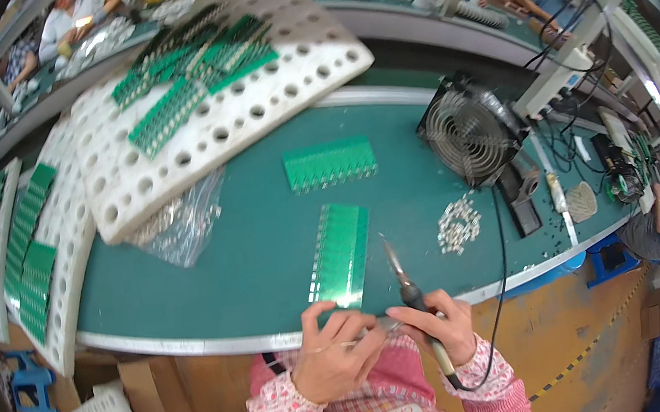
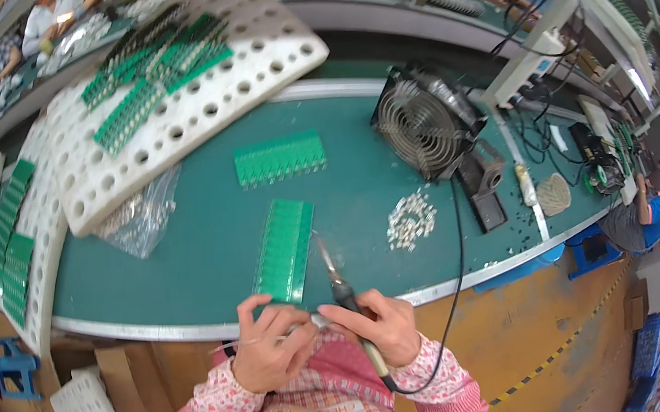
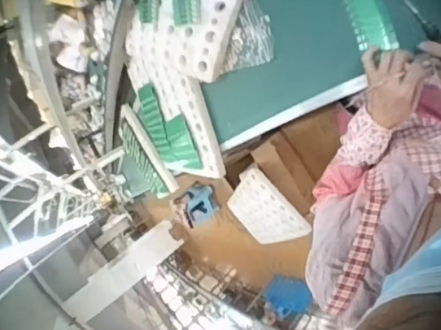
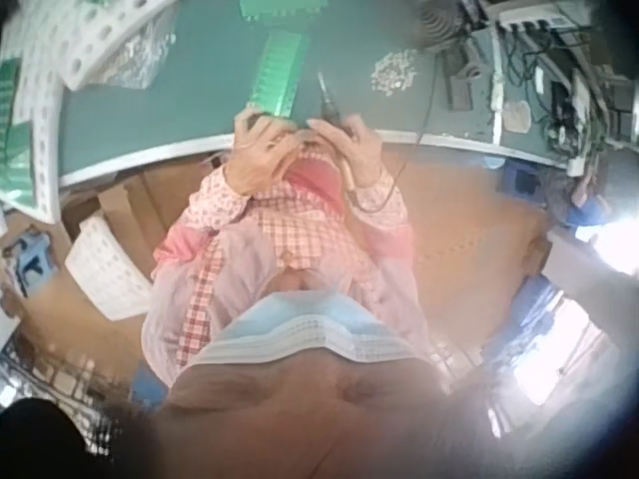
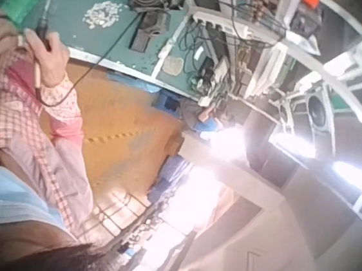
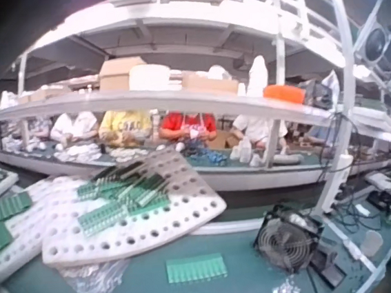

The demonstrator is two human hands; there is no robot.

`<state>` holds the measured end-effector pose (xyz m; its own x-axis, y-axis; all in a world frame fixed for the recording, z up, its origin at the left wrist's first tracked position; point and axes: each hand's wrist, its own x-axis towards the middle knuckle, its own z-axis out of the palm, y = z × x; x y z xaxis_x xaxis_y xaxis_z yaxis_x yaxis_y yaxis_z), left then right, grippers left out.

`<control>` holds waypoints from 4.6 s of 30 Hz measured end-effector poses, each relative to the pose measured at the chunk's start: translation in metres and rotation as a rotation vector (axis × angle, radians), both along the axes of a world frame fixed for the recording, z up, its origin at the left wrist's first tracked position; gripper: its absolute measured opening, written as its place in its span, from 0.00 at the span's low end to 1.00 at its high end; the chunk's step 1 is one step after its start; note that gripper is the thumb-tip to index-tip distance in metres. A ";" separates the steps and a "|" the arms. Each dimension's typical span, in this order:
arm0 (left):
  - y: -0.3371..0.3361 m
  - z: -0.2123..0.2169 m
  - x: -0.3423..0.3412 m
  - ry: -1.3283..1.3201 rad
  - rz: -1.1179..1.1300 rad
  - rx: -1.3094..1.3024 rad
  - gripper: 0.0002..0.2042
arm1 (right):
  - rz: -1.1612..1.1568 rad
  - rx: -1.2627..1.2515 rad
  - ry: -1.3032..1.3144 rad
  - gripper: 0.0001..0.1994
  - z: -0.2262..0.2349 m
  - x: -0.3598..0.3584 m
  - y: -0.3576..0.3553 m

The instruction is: The person solders components onto circuit board strips using a soldering iron and solder wire, sets finished boards onto a tray, and picks up another circuit board strip to solder.

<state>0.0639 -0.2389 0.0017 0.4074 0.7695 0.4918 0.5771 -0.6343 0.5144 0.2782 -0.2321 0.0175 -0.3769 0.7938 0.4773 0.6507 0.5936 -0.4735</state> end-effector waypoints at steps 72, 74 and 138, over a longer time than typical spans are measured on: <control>0.020 -0.011 -0.058 -0.168 0.412 -0.143 0.06 | -0.020 -0.335 0.795 0.04 -0.043 -0.046 0.001; 0.020 -0.010 -0.058 -0.163 0.402 -0.154 0.06 | -0.061 -0.380 0.853 0.05 -0.038 -0.050 -0.001; 0.016 -0.013 -0.061 -0.176 0.328 -0.171 0.09 | 0.027 -0.434 0.788 0.05 -0.043 -0.041 -0.003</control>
